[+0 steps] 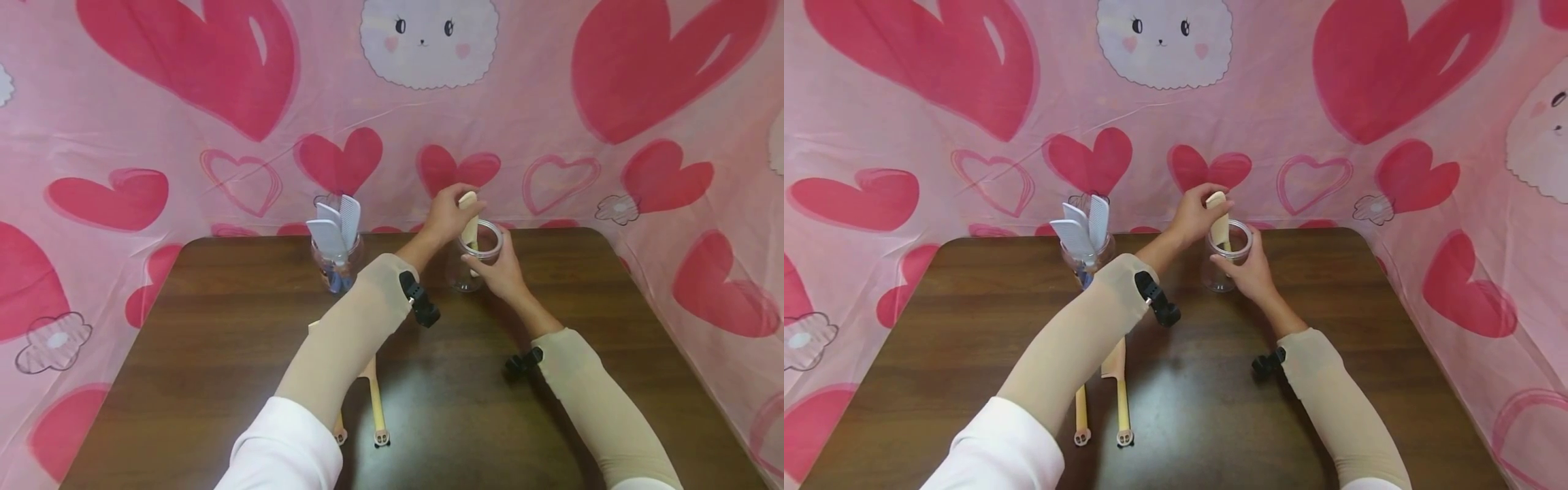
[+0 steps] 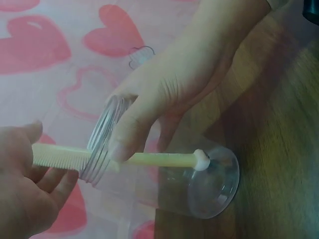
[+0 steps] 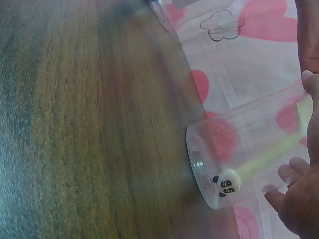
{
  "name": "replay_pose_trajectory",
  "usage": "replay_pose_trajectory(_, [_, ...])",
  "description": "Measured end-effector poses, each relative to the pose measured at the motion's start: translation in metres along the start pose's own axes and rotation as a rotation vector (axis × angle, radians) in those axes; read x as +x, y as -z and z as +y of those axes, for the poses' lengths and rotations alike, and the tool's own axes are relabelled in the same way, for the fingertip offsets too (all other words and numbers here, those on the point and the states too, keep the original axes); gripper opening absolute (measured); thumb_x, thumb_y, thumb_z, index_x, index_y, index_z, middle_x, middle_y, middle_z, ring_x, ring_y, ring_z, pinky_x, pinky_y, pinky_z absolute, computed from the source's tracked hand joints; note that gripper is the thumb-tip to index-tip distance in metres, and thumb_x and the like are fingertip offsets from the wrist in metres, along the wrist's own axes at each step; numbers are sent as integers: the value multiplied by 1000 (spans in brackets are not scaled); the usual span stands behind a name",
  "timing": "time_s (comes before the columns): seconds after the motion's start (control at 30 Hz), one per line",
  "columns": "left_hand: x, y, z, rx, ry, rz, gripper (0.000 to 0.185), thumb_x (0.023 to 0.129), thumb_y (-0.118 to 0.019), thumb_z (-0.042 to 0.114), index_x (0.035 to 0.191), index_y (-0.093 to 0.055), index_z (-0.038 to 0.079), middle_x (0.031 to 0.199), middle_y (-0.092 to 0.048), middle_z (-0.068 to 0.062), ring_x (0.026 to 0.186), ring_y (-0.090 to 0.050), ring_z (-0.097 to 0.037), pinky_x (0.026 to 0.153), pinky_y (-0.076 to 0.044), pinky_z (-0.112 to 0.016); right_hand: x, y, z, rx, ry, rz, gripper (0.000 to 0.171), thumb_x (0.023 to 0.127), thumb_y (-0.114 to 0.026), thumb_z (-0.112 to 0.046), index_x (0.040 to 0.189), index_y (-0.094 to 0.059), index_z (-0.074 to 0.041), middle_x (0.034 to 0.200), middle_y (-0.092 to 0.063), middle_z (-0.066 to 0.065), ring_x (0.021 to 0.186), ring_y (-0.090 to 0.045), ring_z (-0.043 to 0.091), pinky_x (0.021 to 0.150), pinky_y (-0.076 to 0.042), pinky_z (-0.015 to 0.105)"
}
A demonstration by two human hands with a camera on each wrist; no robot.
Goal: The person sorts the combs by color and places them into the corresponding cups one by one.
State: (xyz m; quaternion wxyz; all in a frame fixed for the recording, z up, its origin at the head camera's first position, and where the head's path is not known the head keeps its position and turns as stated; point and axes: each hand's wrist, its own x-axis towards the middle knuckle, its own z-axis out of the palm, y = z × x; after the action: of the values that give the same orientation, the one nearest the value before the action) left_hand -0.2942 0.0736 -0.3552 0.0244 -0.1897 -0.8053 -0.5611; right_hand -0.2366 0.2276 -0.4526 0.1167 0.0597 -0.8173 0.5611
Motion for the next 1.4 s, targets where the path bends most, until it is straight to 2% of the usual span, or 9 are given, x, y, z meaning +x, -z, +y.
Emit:
replay_pose_trajectory(0.2, [0, 12, 5, 36, -31, -78, 47, 98, -69, 28, 136, -58, 2, 131, -65, -14, 125, -58, -21, 105, -41, -19, -2, -1, -12, 36, -2, -22, 82, 87, -79, -6, 150, -28, 1, 147, -46, 24, 136, -42, 37, 115, -31, 50])
replay_pose_trajectory(0.4, [-3, 25, 17, 151, -40, -157, 60, 99, -64, 40, 147, -49, 8, 146, -55, -9, 135, -51, -20, 112, -38, -25, -11, 0, -40, 25, -28, -39, 80, 86, -77, -3, 149, -28, 5, 145, -46, 29, 135, -43, 42, 112, -34, 50])
replay_pose_trajectory(0.53, [-3, 32, 24, 312, -130, -228, 70, 98, -64, 46, 154, -42, 9, 154, -48, -6, 142, -43, -17, 117, -31, -26, -12, 2, -44, 17, -25, -35, 79, 86, -76, -2, 148, -28, 6, 145, -45, 32, 134, -43, 43, 112, -33, 51])
replay_pose_trajectory(0.7, [-9, 40, 34, 586, -222, -295, 80, 97, -61, 54, 160, -33, 14, 164, -34, -4, 152, -25, -16, 123, -19, -51, -11, 4, -41, 35, -11, -35, 78, 86, -76, 0, 148, -28, 7, 147, -44, 30, 137, -41, 43, 114, -32, 50])
replay_pose_trajectory(0.77, [-14, 43, 37, 669, -224, -317, 83, 96, -60, 58, 162, -29, 19, 167, -28, -5, 154, -20, -20, 122, -15, -60, -11, 4, -40, 34, -17, -36, 79, 86, -76, -1, 148, -28, 7, 146, -44, 29, 137, -41, 43, 112, -34, 42])
replay_pose_trajectory(0.87, [-24, 47, 37, 777, -227, -360, 86, 95, -56, 64, 164, -21, 24, 169, -19, -7, 156, -12, -26, 121, -11, -63, -12, 5, -39, 42, -29, -46, 79, 88, -76, -1, 149, -27, 6, 147, -44, 28, 134, -44, 42, 106, -38, 29])
replay_pose_trajectory(1.0, [-38, 53, 31, 889, -284, -406, 89, 95, -50, 69, 165, -14, 27, 170, -11, -9, 156, -5, -31, 118, -7, -69, -12, 6, -37, 51, -37, -53, 78, 88, -76, -1, 149, -27, 5, 147, -44, 27, 127, -49, 34, 97, -42, 18])
replay_pose_trajectory(1.23, [-66, 66, 18, 977, -393, -440, 86, 96, -51, 67, 164, -17, 26, 170, -12, -11, 156, -3, -33, 116, 1, -73, -12, 6, -38, 17, -2, -40, 79, 87, -77, -1, 148, -28, 7, 146, -45, 29, 136, -42, 39, 114, -31, 52])
replay_pose_trajectory(1.4, [-87, 79, 9, 983, -416, -470, 83, 97, -48, 67, 164, -20, 25, 171, -9, -9, 156, 0, -32, 117, 2, -70, -11, 5, -36, 53, -2, -37, 79, 86, -78, -1, 148, -29, 6, 146, -45, 28, 135, -43, 39, 114, -32, 52])
